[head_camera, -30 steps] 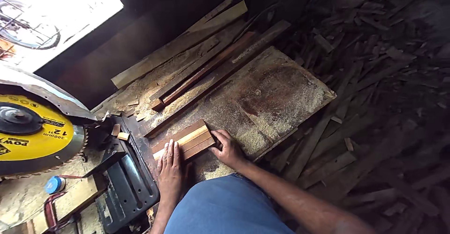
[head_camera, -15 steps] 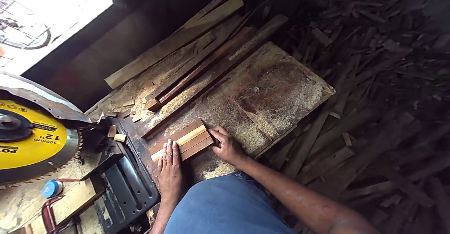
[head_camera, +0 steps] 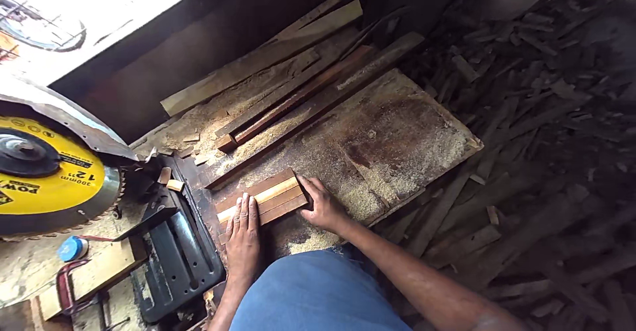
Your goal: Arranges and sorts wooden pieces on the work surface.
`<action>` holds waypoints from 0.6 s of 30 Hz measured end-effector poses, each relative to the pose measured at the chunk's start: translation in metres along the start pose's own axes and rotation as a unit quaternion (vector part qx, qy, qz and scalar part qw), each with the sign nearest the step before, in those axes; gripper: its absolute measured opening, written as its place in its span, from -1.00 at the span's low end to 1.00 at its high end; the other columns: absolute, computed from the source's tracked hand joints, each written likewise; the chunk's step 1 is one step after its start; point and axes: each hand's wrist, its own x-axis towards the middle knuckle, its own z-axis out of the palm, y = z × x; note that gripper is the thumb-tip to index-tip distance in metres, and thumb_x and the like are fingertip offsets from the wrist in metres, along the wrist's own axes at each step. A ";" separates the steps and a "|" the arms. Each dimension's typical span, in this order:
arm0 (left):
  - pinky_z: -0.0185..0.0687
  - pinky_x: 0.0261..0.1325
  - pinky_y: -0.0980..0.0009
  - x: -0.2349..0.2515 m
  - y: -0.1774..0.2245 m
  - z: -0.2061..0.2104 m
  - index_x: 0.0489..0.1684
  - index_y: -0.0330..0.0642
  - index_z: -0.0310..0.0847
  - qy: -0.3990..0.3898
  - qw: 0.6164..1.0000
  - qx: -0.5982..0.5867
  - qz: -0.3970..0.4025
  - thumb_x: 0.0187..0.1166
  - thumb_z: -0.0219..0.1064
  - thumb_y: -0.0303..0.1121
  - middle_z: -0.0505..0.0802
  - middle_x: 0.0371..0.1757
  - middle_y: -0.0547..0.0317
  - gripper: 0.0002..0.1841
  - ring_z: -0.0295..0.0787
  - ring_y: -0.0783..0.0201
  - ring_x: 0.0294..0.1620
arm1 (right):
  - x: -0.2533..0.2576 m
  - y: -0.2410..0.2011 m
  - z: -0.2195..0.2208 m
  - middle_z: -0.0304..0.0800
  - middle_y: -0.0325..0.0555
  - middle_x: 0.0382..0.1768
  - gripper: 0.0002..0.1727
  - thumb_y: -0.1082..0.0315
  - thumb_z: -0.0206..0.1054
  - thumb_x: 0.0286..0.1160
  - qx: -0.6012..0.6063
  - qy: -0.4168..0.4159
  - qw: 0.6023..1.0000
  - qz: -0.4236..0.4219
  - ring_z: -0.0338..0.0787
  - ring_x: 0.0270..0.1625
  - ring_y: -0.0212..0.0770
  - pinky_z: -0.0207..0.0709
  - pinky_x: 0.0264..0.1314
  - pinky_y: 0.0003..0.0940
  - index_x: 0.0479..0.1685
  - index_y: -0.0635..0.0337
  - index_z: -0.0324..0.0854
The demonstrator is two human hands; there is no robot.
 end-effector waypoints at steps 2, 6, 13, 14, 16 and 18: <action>0.21 0.78 0.08 0.000 0.000 0.000 0.88 0.00 0.11 -0.001 1.000 -0.002 -0.002 0.74 0.07 -0.27 0.26 0.88 0.27 -0.36 0.14 0.22 0.87 | 0.004 0.001 -0.001 0.52 0.02 0.49 0.15 0.26 0.71 0.05 0.003 -0.011 1.000 0.000 0.74 0.30 -0.03 0.75 0.24 0.03 0.86 -0.11 0.18; 0.20 0.78 0.07 0.000 -0.002 0.005 0.88 -0.01 0.11 0.003 1.000 -0.009 -0.005 0.74 0.09 -0.29 0.25 0.89 0.28 -0.36 0.13 0.22 0.87 | 0.009 0.006 -0.002 0.59 0.00 0.41 0.09 0.32 0.71 0.00 0.024 -0.004 1.000 -0.006 0.72 0.28 -0.08 0.72 0.28 -0.06 0.80 -0.11 0.31; 0.14 0.83 0.14 -0.002 -0.001 0.008 0.90 0.05 0.04 -0.013 1.000 -0.010 -0.015 0.72 0.17 -0.26 0.13 0.93 0.35 -0.30 0.00 0.30 0.91 | 0.008 0.005 -0.006 0.62 0.03 0.41 0.01 0.39 0.69 0.05 0.039 -0.004 0.999 -0.005 0.79 0.11 -0.09 0.76 0.13 -0.08 0.76 -0.02 0.38; 0.13 0.83 0.14 -0.001 -0.001 0.009 0.91 0.07 0.03 -0.013 1.000 -0.021 -0.016 0.71 0.17 -0.29 0.10 0.93 0.35 -0.29 -0.03 0.31 0.91 | 0.009 0.007 -0.005 0.63 0.03 0.40 0.01 0.39 0.69 0.04 0.038 0.000 0.999 -0.009 0.80 0.09 -0.09 0.77 0.08 -0.08 0.75 -0.02 0.40; 0.11 0.85 0.14 -0.001 0.000 0.010 0.91 0.08 0.03 -0.007 0.999 -0.040 -0.018 0.69 0.15 -0.36 0.09 0.94 0.36 -0.29 -0.07 0.32 0.92 | 0.011 0.011 -0.004 0.65 0.02 0.39 0.00 0.38 0.69 0.03 0.033 0.001 0.999 -0.005 0.80 0.09 -0.09 0.77 0.09 -0.06 0.74 -0.03 0.41; 0.06 0.88 0.16 -0.001 0.001 0.009 0.91 0.08 0.03 -0.005 0.999 -0.051 -0.018 0.70 0.11 -0.42 0.07 0.94 0.37 -0.30 -0.10 0.34 0.93 | 0.012 0.016 -0.004 0.63 0.04 0.42 0.01 0.36 0.72 0.03 0.034 -0.002 0.999 -0.007 0.79 0.17 -0.08 0.77 0.18 -0.03 0.74 0.02 0.41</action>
